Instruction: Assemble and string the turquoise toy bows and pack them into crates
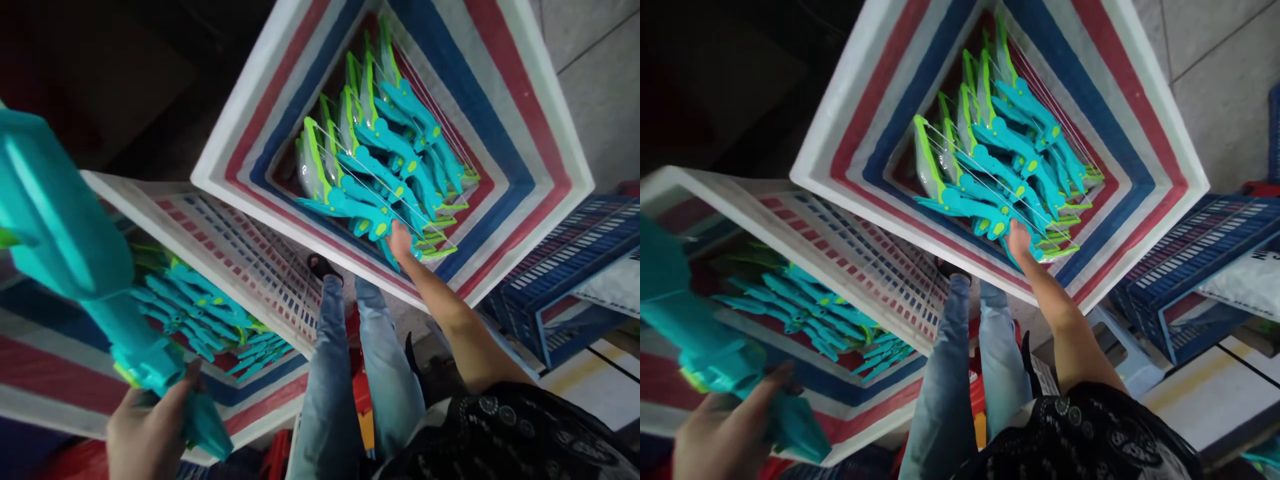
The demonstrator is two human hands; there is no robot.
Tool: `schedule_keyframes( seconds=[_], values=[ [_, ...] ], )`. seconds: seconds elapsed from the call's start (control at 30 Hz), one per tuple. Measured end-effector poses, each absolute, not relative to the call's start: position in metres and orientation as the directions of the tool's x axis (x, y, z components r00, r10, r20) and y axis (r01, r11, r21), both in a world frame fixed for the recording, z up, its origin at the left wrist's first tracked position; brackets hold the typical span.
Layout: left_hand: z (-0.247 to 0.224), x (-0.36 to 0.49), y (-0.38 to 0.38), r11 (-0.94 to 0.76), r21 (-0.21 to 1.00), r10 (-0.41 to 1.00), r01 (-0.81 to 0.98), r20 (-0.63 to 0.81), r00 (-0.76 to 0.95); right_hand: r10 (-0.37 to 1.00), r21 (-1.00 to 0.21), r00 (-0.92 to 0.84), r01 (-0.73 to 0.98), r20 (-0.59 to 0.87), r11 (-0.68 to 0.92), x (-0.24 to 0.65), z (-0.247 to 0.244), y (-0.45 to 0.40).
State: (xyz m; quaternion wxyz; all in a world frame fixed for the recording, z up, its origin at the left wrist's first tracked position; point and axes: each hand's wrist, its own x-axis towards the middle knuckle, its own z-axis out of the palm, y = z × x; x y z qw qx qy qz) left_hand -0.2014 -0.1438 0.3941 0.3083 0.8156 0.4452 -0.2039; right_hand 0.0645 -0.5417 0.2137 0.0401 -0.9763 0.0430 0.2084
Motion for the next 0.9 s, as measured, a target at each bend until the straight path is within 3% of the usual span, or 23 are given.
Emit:
schedule_keyframes(
  seconds=[0.07, 0.13, 0.27, 0.4, 0.57, 0.7, 0.8, 0.9],
  values=[
    [0.408, -0.172, -0.157, -0.254, 0.327, 0.706, 0.910, -0.581, 0.406, -0.080, -0.071, 0.914, -0.117, -0.398, -0.991, 0.076, 0.213, -0.546],
    [0.416, -0.143, -0.167, -0.240, 0.326, 0.745, 0.915, -0.543, 0.389, -0.069, -0.082, 0.917, -0.110, -0.393, -0.991, 0.090, 0.207, -0.548],
    [0.418, -0.090, -0.181, -0.513, 0.238, 0.721, 0.825, -0.403, 0.564, -0.004, -0.113, 0.922, -0.052, -0.387, -0.992, 0.109, 0.190, -0.548],
    [0.416, -0.035, -0.198, -0.745, 0.088, 0.599, 0.661, -0.348, 0.721, 0.060, -0.161, 0.937, 0.004, -0.344, -0.987, 0.098, 0.192, -0.553],
    [0.412, 0.052, -0.247, -0.970, -0.001, 0.231, 0.242, -0.312, 0.922, 0.202, -0.263, 0.972, 0.166, -0.117, -0.950, 0.038, 0.252, -0.574],
    [0.384, 0.131, -0.308, -0.981, 0.075, -0.191, -0.176, -0.357, 0.914, 0.262, -0.195, 0.965, 0.259, 0.011, -0.946, 0.030, 0.296, -0.584],
    [0.340, 0.186, -0.349, -0.905, 0.198, -0.425, -0.377, -0.350, 0.835, 0.256, -0.146, 0.964, 0.243, -0.072, -0.959, 0.069, 0.292, -0.588],
    [0.292, 0.224, -0.377, -0.825, 0.313, -0.551, -0.471, -0.260, 0.793, 0.214, -0.171, 0.948, 0.176, -0.237, -0.970, 0.112, 0.263, -0.598]
  ],
)
